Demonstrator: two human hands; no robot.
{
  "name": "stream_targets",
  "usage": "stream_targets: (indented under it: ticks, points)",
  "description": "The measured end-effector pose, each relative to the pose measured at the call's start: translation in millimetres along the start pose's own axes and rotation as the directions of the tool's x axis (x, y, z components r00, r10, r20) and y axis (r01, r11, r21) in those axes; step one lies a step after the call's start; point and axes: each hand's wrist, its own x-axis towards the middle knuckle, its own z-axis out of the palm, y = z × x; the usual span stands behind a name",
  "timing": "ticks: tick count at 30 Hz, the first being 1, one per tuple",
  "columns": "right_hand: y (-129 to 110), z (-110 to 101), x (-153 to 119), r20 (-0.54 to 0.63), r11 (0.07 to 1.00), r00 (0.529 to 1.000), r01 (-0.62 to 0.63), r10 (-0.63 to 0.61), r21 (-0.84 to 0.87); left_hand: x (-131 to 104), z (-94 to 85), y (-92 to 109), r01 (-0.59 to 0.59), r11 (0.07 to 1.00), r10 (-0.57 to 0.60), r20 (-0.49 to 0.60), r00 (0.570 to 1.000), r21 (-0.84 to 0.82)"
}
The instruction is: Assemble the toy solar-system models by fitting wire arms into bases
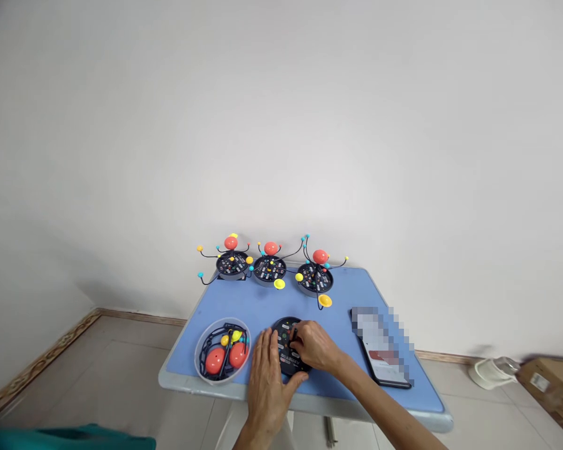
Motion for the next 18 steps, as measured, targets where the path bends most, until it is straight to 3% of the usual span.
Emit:
stream_targets:
  ticks: [6,10,15,18]
  points:
    - [-3,10,-4,-0.051,0.997,0.997,-0.067,0.065,-0.041,2,-2.5,3,0.011,0.999,-0.012,0.015,1.000,0.033]
    - [-5,10,-5,-0.062,0.999,0.997,-0.038,0.037,-0.021,4,-2.0,6,0.041,0.998,-0.043,0.053,0.998,0.038]
    - [2,-9,-12,-0.035,0.999,0.999,0.011,-0.009,0.052,4,2.0,7,0.065,0.997,-0.066,0.032,0.997,0.041]
    - [-1,-27,-26,-0.157,0.998,0.988,0.013,-0.003,0.062,2,7.0,4,0.025,0.999,-0.024,-0.036,0.999,0.038]
